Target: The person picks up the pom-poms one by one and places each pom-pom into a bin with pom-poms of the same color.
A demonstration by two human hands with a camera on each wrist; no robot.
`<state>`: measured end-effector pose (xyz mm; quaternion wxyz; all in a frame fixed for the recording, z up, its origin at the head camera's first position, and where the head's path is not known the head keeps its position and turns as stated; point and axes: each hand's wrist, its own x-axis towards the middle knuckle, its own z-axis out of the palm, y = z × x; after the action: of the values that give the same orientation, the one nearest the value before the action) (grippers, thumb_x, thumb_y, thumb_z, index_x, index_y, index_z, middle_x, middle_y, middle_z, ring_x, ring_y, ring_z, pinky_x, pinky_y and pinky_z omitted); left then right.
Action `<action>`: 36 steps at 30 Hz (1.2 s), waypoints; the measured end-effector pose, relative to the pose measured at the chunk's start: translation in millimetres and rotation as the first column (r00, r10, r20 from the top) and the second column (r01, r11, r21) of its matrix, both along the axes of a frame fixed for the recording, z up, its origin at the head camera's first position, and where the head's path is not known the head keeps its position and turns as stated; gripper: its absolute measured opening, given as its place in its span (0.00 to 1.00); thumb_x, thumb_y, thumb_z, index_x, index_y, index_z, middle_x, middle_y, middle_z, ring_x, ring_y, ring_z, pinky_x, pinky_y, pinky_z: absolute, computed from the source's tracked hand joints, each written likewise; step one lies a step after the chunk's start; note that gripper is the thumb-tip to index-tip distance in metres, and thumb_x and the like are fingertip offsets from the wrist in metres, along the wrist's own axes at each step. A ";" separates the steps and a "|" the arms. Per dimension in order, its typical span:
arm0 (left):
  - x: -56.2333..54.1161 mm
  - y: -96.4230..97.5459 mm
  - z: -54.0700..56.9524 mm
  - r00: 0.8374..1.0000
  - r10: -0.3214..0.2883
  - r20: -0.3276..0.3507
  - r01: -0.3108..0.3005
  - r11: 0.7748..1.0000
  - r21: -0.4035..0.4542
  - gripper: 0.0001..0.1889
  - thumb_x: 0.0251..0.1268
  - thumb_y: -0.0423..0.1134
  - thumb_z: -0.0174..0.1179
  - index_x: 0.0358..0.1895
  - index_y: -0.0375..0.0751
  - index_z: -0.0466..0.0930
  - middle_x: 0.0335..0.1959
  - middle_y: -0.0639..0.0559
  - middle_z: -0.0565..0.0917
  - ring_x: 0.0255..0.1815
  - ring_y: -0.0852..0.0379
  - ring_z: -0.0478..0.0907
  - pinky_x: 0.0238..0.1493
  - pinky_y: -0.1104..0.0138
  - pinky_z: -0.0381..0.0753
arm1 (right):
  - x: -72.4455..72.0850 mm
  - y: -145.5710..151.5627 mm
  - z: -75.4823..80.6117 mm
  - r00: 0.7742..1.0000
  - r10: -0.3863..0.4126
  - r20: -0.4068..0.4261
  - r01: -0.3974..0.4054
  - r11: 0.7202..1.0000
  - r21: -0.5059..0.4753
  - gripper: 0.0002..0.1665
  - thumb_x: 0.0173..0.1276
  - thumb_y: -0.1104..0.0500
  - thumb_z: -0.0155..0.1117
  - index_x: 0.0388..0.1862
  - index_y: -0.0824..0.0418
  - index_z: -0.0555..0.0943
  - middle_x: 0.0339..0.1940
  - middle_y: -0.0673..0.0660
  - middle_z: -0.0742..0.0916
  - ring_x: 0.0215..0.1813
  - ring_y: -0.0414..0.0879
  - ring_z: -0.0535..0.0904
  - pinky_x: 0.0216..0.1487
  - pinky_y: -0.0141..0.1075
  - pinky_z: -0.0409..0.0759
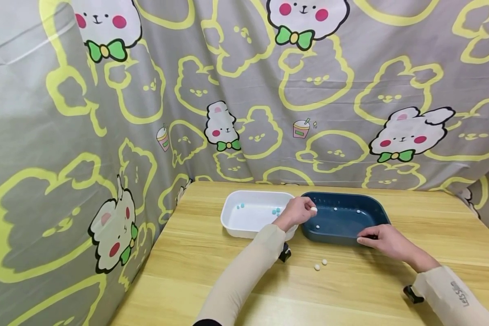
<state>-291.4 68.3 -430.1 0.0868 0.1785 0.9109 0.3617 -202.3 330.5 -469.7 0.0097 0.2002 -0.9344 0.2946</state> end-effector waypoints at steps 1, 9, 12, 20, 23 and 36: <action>-0.6 0.4 -0.1 1.000 0.005 0.004 -0.005 1.000 -0.004 0.03 0.62 0.40 0.63 0.32 0.48 0.80 0.27 0.61 0.76 0.30 0.64 0.72 0.34 0.73 0.72 | 0.1 -0.1 0.1 1.000 0.001 0.001 -0.001 1.000 -0.001 0.10 0.65 0.51 0.64 0.37 0.55 0.86 0.34 0.45 0.86 0.35 0.33 0.78 0.34 0.32 0.77; -5.5 3.0 -1.6 0.999 0.036 0.024 -0.035 0.999 -0.025 0.03 0.63 0.40 0.63 0.32 0.48 0.80 0.27 0.60 0.75 0.30 0.64 0.71 0.34 0.72 0.72 | 0.4 -0.9 -0.3 1.000 0.008 -0.010 -0.008 1.000 0.007 0.10 0.65 0.51 0.64 0.37 0.55 0.86 0.34 0.45 0.86 0.36 0.33 0.78 0.34 0.32 0.77; -6.9 3.5 -2.8 0.998 0.047 0.034 -0.046 0.999 -0.013 0.03 0.62 0.39 0.63 0.33 0.47 0.80 0.27 0.60 0.76 0.29 0.63 0.72 0.34 0.72 0.72 | 0.9 -1.4 0.4 1.000 0.003 -0.007 -0.003 1.000 0.010 0.10 0.65 0.51 0.64 0.37 0.54 0.86 0.34 0.45 0.86 0.36 0.33 0.78 0.34 0.32 0.77; -10.3 5.2 -2.7 0.998 0.052 0.023 -0.051 0.998 -0.034 0.02 0.63 0.39 0.63 0.34 0.47 0.81 0.27 0.60 0.76 0.29 0.63 0.72 0.34 0.72 0.72 | 1.0 -0.3 0.2 1.000 0.014 0.000 -0.014 1.000 0.001 0.12 0.66 0.50 0.63 0.37 0.55 0.86 0.35 0.46 0.86 0.36 0.33 0.78 0.34 0.32 0.77; -10.8 6.2 -3.3 0.998 0.060 0.015 -0.059 0.997 -0.044 0.02 0.62 0.39 0.63 0.34 0.47 0.81 0.27 0.60 0.76 0.29 0.63 0.72 0.34 0.72 0.72 | 0.6 0.3 -0.5 1.000 0.013 0.005 -0.013 1.000 0.001 0.12 0.66 0.49 0.63 0.37 0.55 0.86 0.35 0.46 0.86 0.36 0.33 0.78 0.34 0.32 0.77; -13.4 6.9 -7.3 0.994 0.100 0.037 -0.099 0.995 -0.023 0.07 0.64 0.42 0.62 0.41 0.47 0.81 0.28 0.58 0.77 0.29 0.62 0.73 0.33 0.69 0.74 | 1.0 0.2 0.6 1.000 0.004 0.013 -0.004 1.000 -0.002 0.12 0.66 0.49 0.63 0.38 0.55 0.86 0.35 0.46 0.86 0.36 0.34 0.78 0.35 0.32 0.77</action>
<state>-304.7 75.2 -437.4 0.0881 0.1250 0.9206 0.3594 -201.2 330.7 -469.1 0.0032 0.2001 -0.9337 0.2968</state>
